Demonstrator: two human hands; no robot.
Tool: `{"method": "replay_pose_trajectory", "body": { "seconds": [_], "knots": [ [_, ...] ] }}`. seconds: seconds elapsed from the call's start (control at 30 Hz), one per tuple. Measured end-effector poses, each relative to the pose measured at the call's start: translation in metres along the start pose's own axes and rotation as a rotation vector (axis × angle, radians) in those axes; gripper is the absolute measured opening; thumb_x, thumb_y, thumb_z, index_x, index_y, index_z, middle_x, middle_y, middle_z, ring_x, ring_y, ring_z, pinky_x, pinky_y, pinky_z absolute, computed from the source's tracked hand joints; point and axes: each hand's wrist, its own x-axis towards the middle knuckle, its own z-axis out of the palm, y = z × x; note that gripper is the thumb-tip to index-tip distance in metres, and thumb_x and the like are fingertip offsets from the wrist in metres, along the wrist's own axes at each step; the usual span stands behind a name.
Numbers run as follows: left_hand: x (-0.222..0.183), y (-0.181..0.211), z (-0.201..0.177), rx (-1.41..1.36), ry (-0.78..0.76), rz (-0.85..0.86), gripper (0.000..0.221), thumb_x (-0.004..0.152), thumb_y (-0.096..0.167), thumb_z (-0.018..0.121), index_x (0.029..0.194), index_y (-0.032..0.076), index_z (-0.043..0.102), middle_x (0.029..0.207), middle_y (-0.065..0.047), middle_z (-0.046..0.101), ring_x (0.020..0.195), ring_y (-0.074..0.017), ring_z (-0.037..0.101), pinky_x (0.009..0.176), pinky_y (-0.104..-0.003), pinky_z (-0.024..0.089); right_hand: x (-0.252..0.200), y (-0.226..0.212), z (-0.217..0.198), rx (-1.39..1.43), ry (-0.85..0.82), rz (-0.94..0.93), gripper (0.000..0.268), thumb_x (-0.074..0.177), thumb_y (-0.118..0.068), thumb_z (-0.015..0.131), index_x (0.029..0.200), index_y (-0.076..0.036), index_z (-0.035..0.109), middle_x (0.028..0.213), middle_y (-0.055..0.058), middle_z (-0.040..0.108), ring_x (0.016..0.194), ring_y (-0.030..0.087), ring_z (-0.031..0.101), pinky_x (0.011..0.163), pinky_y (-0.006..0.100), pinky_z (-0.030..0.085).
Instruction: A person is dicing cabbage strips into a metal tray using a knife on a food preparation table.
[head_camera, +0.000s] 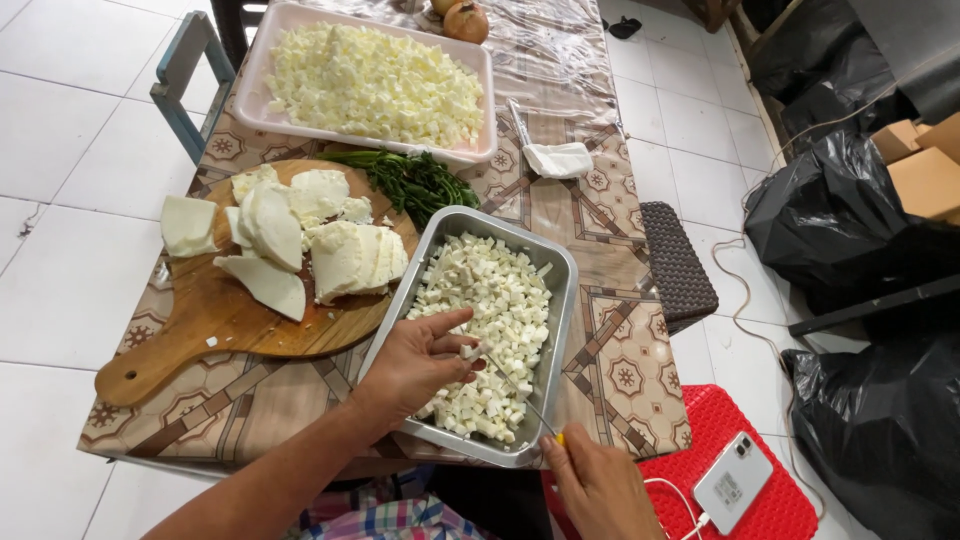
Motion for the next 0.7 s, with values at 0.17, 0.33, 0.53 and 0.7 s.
{"method": "replay_pose_trajectory", "body": {
  "seconds": [0.17, 0.33, 0.53, 0.7],
  "knots": [
    [-0.008, 0.014, 0.002, -0.041, 0.010, -0.047, 0.080, 0.081, -0.018, 0.067, 0.155, 0.004, 0.045, 0.127, -0.022, 0.075, 0.101, -0.0246, 0.076, 0.086, -0.034, 0.064, -0.004, -0.005, -0.006, 0.079, 0.016, 0.034, 0.045, 0.102, -0.056, 0.047, 0.077, -0.019, 0.044, 0.059, 0.002, 0.053, 0.057, 0.017, 0.054, 0.059, 0.036, 0.042],
    [-0.009, 0.018, 0.000, -0.109, -0.022, 0.011, 0.080, 0.081, -0.024, 0.062, 0.155, -0.001, 0.041, 0.129, -0.027, 0.073, 0.108, -0.0297, 0.076, 0.096, -0.037, 0.064, -0.011, -0.003, -0.009, 0.146, 0.059, 0.058, 0.047, 0.102, -0.056, 0.050, 0.075, -0.018, 0.043, 0.056, 0.002, 0.049, 0.056, 0.015, 0.049, 0.057, 0.036, 0.039],
    [-0.009, 0.024, 0.005, -0.001, -0.029, 0.008, 0.087, 0.080, -0.018, 0.069, 0.157, 0.007, 0.039, 0.137, -0.019, 0.072, 0.100, -0.0234, 0.077, 0.081, -0.028, 0.066, -0.005, -0.003, -0.004, 0.043, 0.009, -0.014, 0.042, 0.104, -0.056, 0.048, 0.079, -0.022, 0.046, 0.056, -0.002, 0.047, 0.050, 0.012, 0.049, 0.050, 0.031, 0.038],
    [-0.001, 0.014, 0.001, -0.021, -0.086, 0.126, 0.091, 0.079, -0.018, 0.069, 0.159, 0.005, 0.031, 0.143, -0.024, 0.065, 0.126, -0.0243, 0.069, 0.099, -0.035, 0.062, 0.000, 0.006, 0.003, 0.113, 0.070, 0.004, 0.045, 0.104, -0.056, 0.046, 0.076, -0.020, 0.044, 0.057, -0.002, 0.044, 0.054, 0.011, 0.045, 0.056, 0.030, 0.042]
  ]
}}
